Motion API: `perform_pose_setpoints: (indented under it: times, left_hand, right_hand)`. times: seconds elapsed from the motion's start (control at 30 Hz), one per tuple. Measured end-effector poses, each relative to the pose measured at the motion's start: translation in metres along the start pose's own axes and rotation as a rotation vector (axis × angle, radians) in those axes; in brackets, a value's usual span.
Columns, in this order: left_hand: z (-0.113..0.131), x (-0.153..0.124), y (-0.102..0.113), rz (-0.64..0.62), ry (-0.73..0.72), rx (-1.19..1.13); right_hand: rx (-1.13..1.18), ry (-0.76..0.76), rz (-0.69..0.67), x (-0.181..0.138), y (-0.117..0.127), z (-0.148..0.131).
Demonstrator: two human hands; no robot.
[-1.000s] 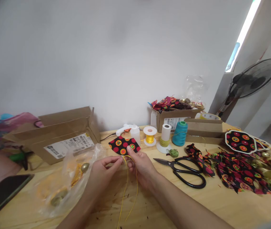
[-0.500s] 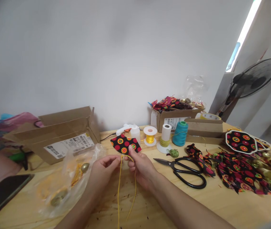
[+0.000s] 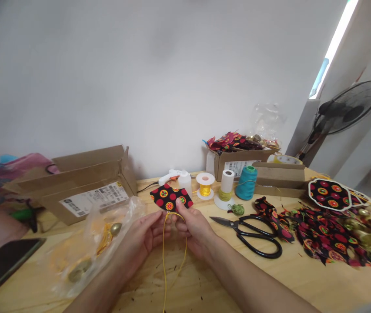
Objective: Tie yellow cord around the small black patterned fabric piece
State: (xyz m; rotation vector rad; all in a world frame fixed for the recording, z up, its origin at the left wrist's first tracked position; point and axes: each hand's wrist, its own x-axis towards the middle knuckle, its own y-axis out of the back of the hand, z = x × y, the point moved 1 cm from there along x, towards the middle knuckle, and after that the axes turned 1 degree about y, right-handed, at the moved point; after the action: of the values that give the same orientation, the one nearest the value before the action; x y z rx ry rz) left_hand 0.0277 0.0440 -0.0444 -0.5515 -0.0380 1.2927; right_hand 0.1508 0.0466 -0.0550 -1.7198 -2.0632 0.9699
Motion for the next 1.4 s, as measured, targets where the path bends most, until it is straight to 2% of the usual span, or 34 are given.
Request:
perform_pose_setpoints:
  times: [0.2,0.37,0.6,0.8,0.9,0.97,1.17,1.27,1.4]
  left_hand:
    - [0.001,0.0,-0.001,-0.026,-0.051,0.177]
    - [0.002,0.002,0.005,0.072,-0.06,0.244]
    - [0.004,0.0,0.003,0.078,-0.03,0.308]
    - [0.001,0.007,0.014,0.181,0.025,0.361]
    - [-0.001,0.009,0.016,0.192,-0.009,0.372]
    - [-0.001,0.009,0.016,0.191,-0.029,0.376]
    - [-0.005,0.007,0.016,0.143,-0.137,0.585]
    - [-0.007,0.007,0.014,0.067,-0.145,0.623]
    - [-0.004,0.004,0.007,0.016,-0.025,0.446]
  right_hand:
    - [-0.054,0.012,0.045,0.002,0.002,-0.003]
    - [-0.078,0.001,0.061,0.001,0.003,-0.006]
    - [-0.159,-0.086,0.025,-0.003,0.004,-0.01]
    - [-0.29,-0.11,-0.018,0.001,0.014,-0.012]
    - [-0.566,-0.051,-0.093,-0.001,0.017,-0.015]
    - [-0.721,-0.014,-0.098,-0.003,0.017,-0.018]
    - [-0.685,0.011,-0.037,-0.005,0.008,-0.018]
    - [-0.776,0.147,-0.051,-0.001,0.005,-0.014]
    - [-1.054,0.421,-0.089,-0.003,-0.001,-0.011]
